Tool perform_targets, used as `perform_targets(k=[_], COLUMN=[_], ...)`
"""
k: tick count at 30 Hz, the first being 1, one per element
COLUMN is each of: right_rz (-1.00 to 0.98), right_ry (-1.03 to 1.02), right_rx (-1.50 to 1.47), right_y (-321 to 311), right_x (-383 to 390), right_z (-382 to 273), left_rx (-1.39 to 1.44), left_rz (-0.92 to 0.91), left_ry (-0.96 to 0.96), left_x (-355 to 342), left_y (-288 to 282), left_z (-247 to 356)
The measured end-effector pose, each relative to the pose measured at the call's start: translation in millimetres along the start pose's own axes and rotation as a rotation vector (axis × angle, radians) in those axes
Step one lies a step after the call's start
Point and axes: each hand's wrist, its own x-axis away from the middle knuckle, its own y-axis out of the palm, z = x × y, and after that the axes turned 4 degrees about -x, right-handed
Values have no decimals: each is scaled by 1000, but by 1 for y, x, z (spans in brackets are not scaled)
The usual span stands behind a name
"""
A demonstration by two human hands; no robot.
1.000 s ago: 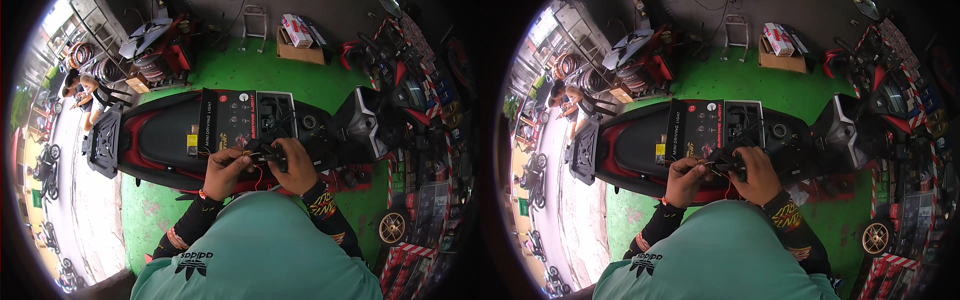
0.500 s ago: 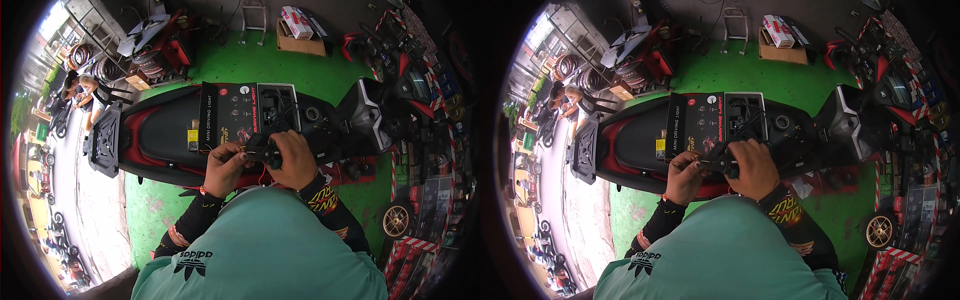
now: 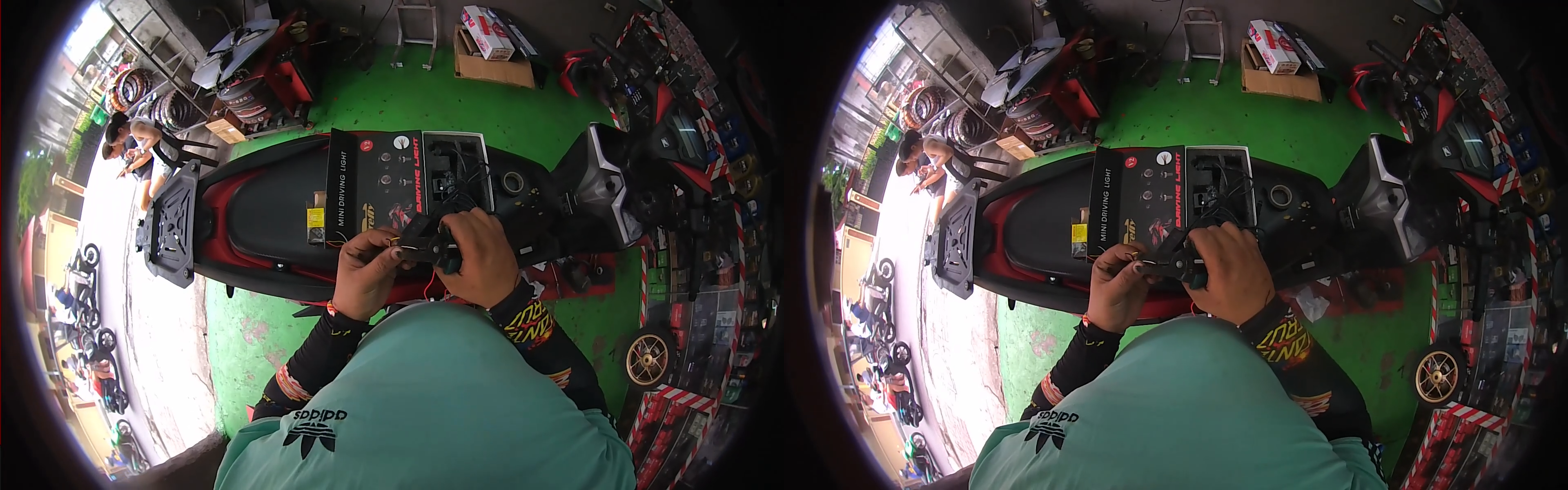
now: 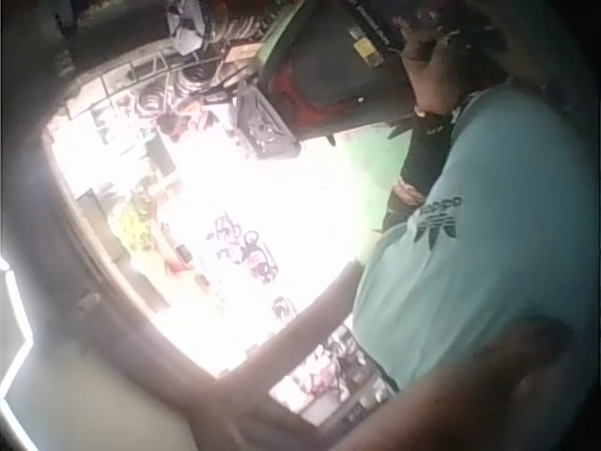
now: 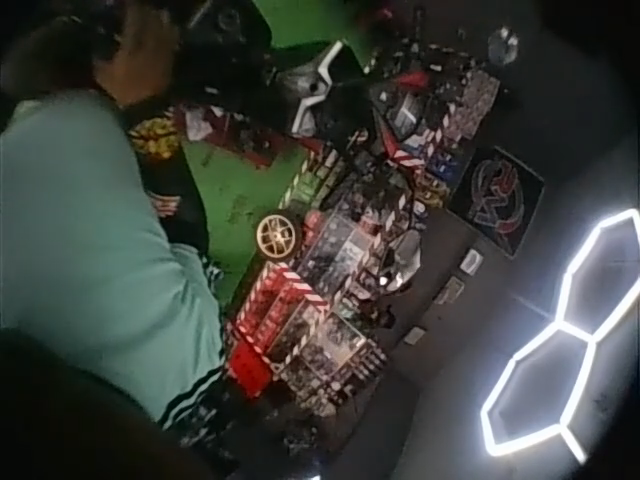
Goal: Preparing and stripping electrical wires for a motorcycle modification using pliers.
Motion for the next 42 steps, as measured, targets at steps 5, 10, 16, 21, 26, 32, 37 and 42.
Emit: perform_targets(k=[5, 10, 16, 21, 26, 32, 37, 42], right_rz=[12, 13, 0, -16, -10, 0, -2, -6], right_ry=[12, 43, 75, 102, 112, 108, 105, 95], right_rx=[-8, -42, -96, -134, -131, -130, -114, -108], right_y=[-1, 1, 3, 7, 9, 13, 12, 13], right_x=[-1, 1, 2, 3, 4, 6, 5, 6], right_z=[-2, 0, 1, 1, 2, 5, 5, 6], left_rx=[-18, -17, -1, 9, -10, -20, -9, 19], left_rz=[-13, -9, 27, 47, 46, -3, 44, 58], left_ry=[5, -17, -18, -24, -16, -14, -23, -18], left_x=[-1, -1, -3, -2, -2, -1, -1, 0], left_y=[2, 1, 9, 10, 9, 2, 3, 4], left_z=[1, 0, 4, 4, 3, 0, -1, -2])
